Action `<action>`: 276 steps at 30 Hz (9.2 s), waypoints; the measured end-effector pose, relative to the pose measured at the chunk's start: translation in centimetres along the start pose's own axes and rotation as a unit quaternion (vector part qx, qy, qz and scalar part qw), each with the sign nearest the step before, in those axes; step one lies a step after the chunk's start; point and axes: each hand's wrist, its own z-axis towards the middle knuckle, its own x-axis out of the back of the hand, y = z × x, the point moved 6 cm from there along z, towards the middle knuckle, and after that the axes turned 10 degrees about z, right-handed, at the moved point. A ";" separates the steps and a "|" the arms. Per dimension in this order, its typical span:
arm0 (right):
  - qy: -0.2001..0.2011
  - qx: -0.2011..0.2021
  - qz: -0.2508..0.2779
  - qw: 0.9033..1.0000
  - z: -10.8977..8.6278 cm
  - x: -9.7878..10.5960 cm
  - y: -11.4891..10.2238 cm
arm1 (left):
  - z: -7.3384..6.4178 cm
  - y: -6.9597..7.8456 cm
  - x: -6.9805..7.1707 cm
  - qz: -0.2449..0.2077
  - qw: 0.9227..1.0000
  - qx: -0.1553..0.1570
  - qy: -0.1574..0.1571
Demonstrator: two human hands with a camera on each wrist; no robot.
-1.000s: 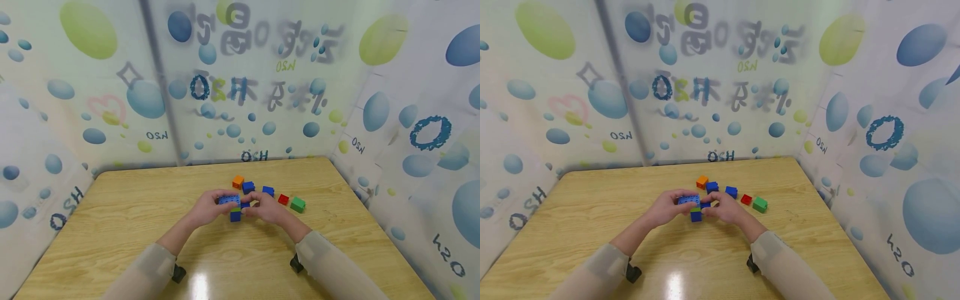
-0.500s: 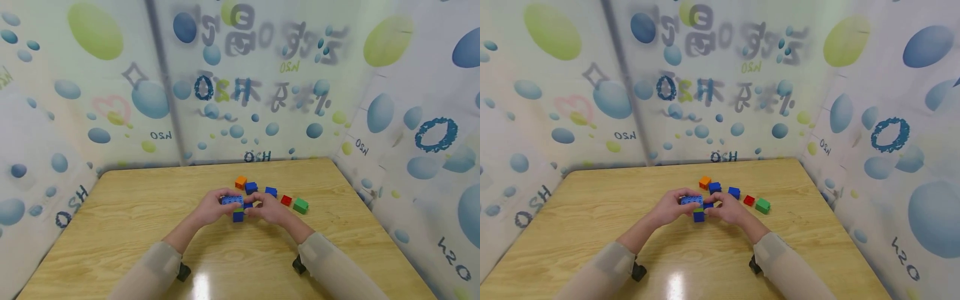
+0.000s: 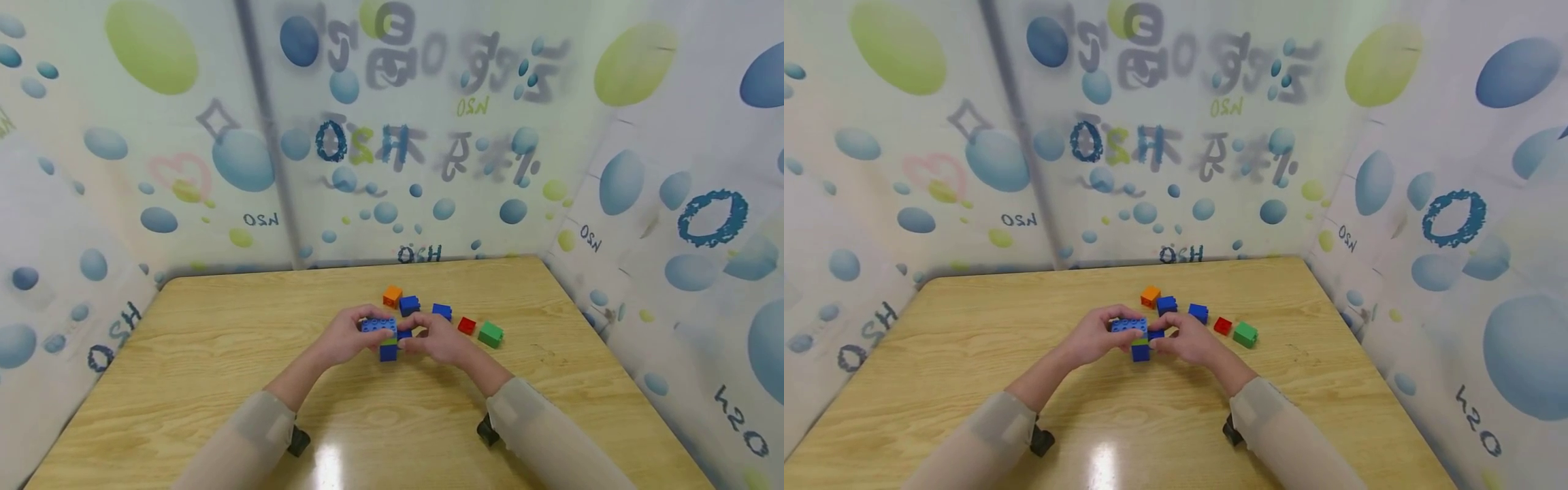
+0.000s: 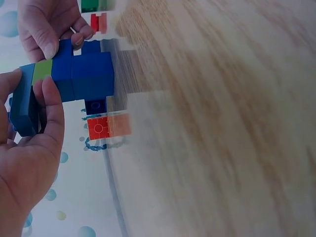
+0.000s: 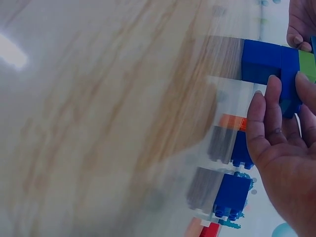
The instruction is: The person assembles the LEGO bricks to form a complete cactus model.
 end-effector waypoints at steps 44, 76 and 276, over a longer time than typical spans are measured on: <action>0.007 -0.011 -0.013 1.000 0.1 0.1 0.1 | 3.9 -2.2 4.4 0.074 0.996 -0.005 0.042; -0.003 0.004 0.005 1.000 -0.2 0.1 -0.3 | 9.9 -3.6 2.4 0.227 0.974 0.006 -0.023; 0.138 0.047 -0.168 0.975 -3.7 9.6 -1.0 | -2.7 -0.3 2.8 -0.104 0.990 -0.016 0.099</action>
